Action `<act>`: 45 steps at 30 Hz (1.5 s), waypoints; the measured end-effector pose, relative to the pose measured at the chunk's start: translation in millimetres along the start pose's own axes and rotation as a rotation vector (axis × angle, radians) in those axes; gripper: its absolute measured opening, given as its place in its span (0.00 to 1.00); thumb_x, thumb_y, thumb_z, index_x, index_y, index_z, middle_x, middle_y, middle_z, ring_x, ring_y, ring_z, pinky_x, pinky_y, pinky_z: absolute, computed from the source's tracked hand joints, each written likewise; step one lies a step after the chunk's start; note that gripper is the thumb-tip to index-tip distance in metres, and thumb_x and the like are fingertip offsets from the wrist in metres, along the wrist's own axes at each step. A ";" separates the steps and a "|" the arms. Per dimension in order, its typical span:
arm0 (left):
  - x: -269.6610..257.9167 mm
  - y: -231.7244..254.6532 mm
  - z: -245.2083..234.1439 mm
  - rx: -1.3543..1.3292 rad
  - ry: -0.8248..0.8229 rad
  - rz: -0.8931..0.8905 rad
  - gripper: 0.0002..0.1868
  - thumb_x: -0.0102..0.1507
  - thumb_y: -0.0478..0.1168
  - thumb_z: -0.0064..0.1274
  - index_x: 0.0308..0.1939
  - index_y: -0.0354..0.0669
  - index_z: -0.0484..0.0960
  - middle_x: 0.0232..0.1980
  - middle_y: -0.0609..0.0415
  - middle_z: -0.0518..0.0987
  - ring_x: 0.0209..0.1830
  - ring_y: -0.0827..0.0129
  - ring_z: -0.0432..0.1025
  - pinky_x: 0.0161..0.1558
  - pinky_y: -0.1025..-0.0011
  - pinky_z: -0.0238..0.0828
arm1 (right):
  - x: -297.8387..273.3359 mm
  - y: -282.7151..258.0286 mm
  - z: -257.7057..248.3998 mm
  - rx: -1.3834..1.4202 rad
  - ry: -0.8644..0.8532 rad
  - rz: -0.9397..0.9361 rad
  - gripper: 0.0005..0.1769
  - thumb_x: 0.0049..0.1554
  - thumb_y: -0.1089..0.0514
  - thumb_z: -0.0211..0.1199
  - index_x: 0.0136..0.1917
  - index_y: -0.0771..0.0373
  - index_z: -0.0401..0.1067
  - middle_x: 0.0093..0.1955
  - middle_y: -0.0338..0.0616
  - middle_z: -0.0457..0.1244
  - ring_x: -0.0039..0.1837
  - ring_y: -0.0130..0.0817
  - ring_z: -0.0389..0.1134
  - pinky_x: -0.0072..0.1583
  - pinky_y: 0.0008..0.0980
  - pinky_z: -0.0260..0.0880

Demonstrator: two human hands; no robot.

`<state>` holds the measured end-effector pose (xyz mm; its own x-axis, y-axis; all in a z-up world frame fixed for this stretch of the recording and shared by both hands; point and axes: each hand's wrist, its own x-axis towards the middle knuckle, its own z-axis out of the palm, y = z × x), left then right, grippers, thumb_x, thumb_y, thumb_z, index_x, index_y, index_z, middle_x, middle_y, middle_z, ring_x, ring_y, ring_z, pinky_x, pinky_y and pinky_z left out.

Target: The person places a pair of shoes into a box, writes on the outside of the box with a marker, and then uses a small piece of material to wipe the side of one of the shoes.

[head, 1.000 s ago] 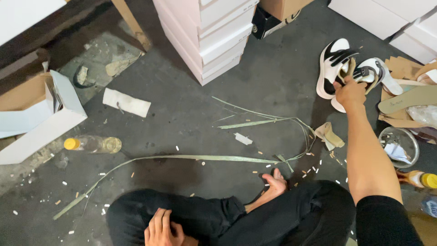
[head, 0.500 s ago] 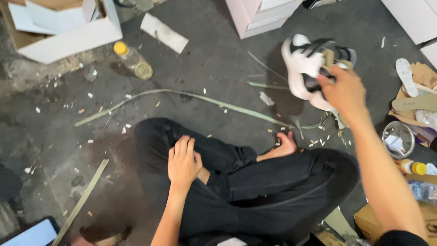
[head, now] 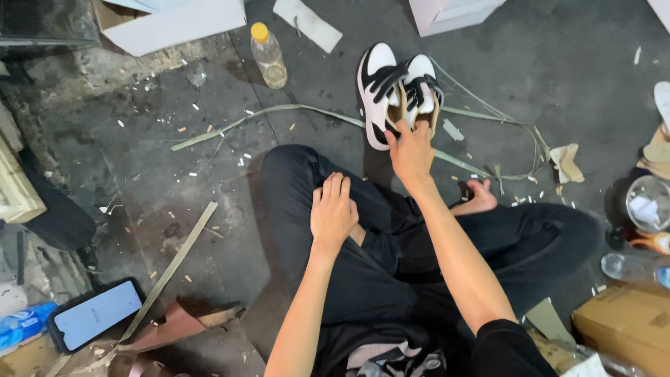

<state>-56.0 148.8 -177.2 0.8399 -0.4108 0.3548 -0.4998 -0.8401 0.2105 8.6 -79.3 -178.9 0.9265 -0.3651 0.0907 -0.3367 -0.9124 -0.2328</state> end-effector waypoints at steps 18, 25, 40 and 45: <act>-37.1 29.0 -105.4 -0.801 0.378 0.017 0.11 0.63 0.25 0.53 0.45 0.42 0.83 0.41 0.53 0.82 0.45 0.57 0.80 0.51 0.63 0.79 | -170.4 37.3 -42.0 0.260 0.116 0.150 0.27 0.62 0.59 0.59 0.73 0.49 0.61 0.56 0.36 0.63 0.64 0.41 0.67 0.60 0.49 0.72; -41.3 56.8 -124.3 -0.672 0.470 0.219 0.14 0.59 0.24 0.54 0.45 0.42 0.83 0.39 0.55 0.80 0.37 0.60 0.78 0.44 0.66 0.77 | -177.8 53.3 -41.2 0.230 0.217 0.094 0.19 0.61 0.62 0.55 0.65 0.53 0.67 0.53 0.34 0.67 0.60 0.41 0.68 0.59 0.46 0.70; -27.1 30.0 -139.3 -0.595 0.318 0.203 0.12 0.59 0.22 0.53 0.42 0.39 0.84 0.38 0.51 0.82 0.36 0.57 0.79 0.40 0.64 0.74 | -185.4 -35.8 -101.9 0.578 0.309 -0.055 0.26 0.58 0.75 0.49 0.62 0.54 0.72 0.61 0.40 0.62 0.66 0.46 0.66 0.64 0.39 0.69; -35.8 1.3 -95.1 -0.548 0.237 0.095 0.10 0.64 0.25 0.51 0.45 0.40 0.82 0.39 0.55 0.81 0.38 0.62 0.78 0.42 0.67 0.73 | -136.7 -11.9 -85.3 0.615 0.061 0.027 0.13 0.60 0.64 0.60 0.58 0.54 0.75 0.58 0.40 0.64 0.64 0.46 0.68 0.61 0.42 0.72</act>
<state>-106.8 196.1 -103.0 0.7476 -0.3317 0.5754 -0.6595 -0.4729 0.5843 -128.3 -34.4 -105.9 0.9014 -0.4137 0.1281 -0.1851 -0.6354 -0.7497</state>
